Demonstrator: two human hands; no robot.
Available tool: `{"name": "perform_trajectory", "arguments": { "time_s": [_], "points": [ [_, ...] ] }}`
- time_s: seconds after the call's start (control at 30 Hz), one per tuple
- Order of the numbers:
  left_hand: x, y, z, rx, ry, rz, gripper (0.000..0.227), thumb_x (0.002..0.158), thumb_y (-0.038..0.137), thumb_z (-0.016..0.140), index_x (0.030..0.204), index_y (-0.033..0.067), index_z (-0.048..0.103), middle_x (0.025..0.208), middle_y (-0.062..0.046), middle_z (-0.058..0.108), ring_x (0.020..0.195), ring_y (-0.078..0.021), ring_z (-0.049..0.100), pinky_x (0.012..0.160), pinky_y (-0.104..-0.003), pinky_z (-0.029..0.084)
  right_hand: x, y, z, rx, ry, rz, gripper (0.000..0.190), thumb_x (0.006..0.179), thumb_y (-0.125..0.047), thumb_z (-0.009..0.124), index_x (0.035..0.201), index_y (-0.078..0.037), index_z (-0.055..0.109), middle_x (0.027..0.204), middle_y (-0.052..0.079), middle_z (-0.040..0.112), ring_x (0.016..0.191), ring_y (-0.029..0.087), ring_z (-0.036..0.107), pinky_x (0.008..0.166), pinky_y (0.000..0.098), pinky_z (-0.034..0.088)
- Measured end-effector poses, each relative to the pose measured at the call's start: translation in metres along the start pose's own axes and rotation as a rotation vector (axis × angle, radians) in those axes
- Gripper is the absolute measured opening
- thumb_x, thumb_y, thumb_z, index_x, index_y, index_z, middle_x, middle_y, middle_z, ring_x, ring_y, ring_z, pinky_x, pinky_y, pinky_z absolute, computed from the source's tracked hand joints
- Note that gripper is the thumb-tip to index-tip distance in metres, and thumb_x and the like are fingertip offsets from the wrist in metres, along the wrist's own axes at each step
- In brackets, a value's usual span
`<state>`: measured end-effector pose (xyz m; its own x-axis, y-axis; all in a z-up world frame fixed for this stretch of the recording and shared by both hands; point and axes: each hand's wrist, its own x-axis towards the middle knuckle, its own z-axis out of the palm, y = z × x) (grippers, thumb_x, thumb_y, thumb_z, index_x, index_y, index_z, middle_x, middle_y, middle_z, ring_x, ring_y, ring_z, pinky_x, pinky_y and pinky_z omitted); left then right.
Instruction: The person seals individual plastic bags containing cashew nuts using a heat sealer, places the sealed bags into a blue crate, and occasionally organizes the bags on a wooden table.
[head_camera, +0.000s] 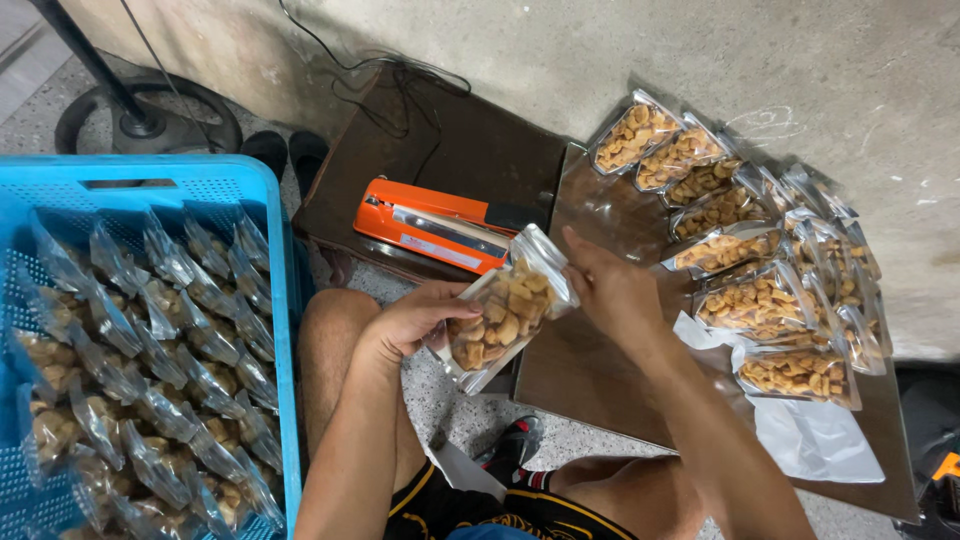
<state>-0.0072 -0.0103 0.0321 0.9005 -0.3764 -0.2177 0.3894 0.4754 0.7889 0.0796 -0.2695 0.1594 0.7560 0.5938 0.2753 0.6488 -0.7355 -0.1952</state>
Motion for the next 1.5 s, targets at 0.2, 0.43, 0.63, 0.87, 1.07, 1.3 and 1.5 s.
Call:
{"name": "perform_trajectory", "arguments": {
  "time_s": [0.2,0.43,0.63,0.87,1.07,1.3,1.5],
  "points": [
    [0.002,-0.001,-0.001,-0.002,0.058,0.013,0.036,0.087,0.026,0.076,0.11,-0.0009,0.074,0.076,0.0,0.069,0.05,-0.0023,0.05,0.039,-0.019,0.031,-0.002,-0.019,0.013,-0.2,0.147,-0.161,0.037,0.091,-0.013,0.073,0.128,-0.012,0.071,0.131,0.011,0.072,0.09,0.029,0.076,0.076,0.0392,0.061],
    [-0.003,0.008,0.005,0.08,0.056,0.047,0.042,0.085,0.032,0.077,0.11,-0.0009,0.074,0.075,0.0,0.068,0.051,-0.0036,0.052,0.04,-0.018,0.035,-0.002,-0.02,0.018,-0.222,0.207,-0.211,0.033,0.089,-0.014,0.073,0.122,-0.012,0.074,0.13,0.014,0.072,0.098,0.03,0.076,0.076,0.039,0.059],
    [-0.004,0.012,0.013,0.205,0.119,0.04,0.051,0.08,0.031,0.079,0.12,0.0007,0.074,0.086,-0.006,0.075,0.068,-0.0089,0.063,0.053,-0.022,0.047,0.002,-0.001,0.028,0.152,-0.107,0.384,0.03,0.087,-0.025,0.076,0.115,-0.014,0.075,0.124,0.011,0.071,0.086,0.028,0.075,0.078,0.0386,0.058],
    [0.0,0.008,0.014,0.347,0.09,0.108,0.049,0.084,0.026,0.078,0.124,-0.001,0.071,0.104,-0.011,0.076,0.093,-0.0151,0.069,0.082,-0.028,0.055,-0.002,0.023,0.034,0.23,-0.168,0.411,0.024,0.09,-0.022,0.072,0.113,-0.013,0.075,0.105,0.011,0.078,0.097,0.023,0.078,0.083,0.036,0.059],
    [-0.001,0.007,0.013,0.368,0.084,0.128,0.052,0.084,0.026,0.078,0.128,-0.0004,0.069,0.107,-0.011,0.076,0.097,-0.0163,0.068,0.085,-0.029,0.055,0.003,0.024,0.038,0.21,-0.137,0.334,0.021,0.09,-0.019,0.073,0.109,-0.011,0.076,0.116,0.011,0.076,0.099,0.025,0.076,0.083,0.0359,0.058],
    [-0.001,0.007,0.018,0.264,-0.07,0.297,0.055,0.09,0.026,0.08,0.137,0.0004,0.064,0.12,-0.008,0.073,0.109,-0.0135,0.066,0.095,-0.03,0.056,0.017,0.048,0.025,0.74,-0.271,0.325,0.057,0.094,-0.018,0.073,0.143,-0.008,0.045,0.114,0.005,0.071,0.086,0.013,0.063,0.065,0.0289,0.054],
    [-0.057,0.043,0.05,0.407,0.046,0.608,0.068,0.088,0.006,0.077,0.153,0.0056,0.055,0.126,-0.009,0.072,0.106,-0.0147,0.063,0.094,-0.031,0.054,0.062,0.046,-0.049,0.628,-0.587,0.244,0.036,0.1,-0.007,0.06,0.135,-0.002,0.069,0.111,0.02,0.076,0.088,0.023,0.071,0.068,0.0358,0.063]
  ]
}}
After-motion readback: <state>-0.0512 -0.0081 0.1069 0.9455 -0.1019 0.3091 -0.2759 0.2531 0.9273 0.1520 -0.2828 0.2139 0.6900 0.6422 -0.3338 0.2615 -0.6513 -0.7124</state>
